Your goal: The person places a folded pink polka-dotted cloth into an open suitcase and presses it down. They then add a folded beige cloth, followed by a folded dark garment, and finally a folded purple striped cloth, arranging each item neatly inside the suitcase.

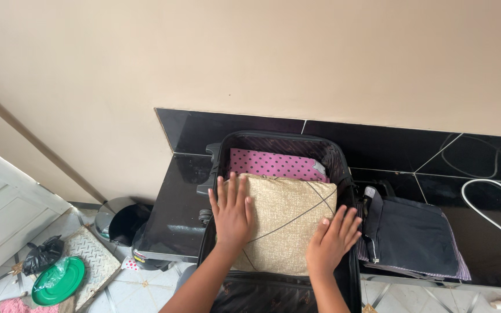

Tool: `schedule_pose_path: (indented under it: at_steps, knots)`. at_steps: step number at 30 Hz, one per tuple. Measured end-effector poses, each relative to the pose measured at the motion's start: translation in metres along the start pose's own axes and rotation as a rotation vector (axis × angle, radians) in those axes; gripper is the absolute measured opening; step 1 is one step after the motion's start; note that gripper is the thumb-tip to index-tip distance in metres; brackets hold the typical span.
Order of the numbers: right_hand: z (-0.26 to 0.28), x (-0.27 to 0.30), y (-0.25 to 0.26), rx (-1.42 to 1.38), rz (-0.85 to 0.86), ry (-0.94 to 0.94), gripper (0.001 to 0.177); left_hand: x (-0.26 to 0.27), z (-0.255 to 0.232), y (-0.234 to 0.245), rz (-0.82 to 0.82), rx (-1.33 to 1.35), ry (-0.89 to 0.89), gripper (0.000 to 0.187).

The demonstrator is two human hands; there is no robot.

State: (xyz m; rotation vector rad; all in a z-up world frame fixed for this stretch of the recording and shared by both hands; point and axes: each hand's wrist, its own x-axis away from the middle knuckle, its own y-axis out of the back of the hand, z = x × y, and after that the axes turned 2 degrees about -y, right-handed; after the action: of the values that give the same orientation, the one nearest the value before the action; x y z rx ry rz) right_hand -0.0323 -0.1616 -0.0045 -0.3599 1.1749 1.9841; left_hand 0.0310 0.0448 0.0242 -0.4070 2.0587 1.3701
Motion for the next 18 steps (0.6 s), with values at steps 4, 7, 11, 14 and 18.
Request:
schedule_pose_path:
  at_steps: [4, 7, 11, 14, 18]
  knots:
    - [0.047, 0.016, -0.007, -0.308, -0.043, 0.244, 0.066, -0.034, 0.003, -0.002, 0.052, 0.231, 0.192, 0.049]
    - [0.095, 0.03, -0.028, -0.211, 0.154, 0.416, 0.061, -0.063, 0.012, -0.017, 0.281, 0.503, 0.447, 0.05]
    - [0.117, 0.037, -0.051, 0.05, 0.257, 0.489, 0.059, -0.08, 0.036, -0.047, 0.395, 0.529, 0.536, 0.053]
    - [0.105, 0.041, -0.055, 0.041, 0.233, 0.472, 0.061, -0.069, 0.041, -0.06, 0.337, 0.502, 0.513, 0.054]
    - [0.07, 0.047, -0.049, 0.099, 0.156, 0.442, 0.065, -0.069, 0.039, -0.053, 0.271, 0.511, 0.508, 0.052]
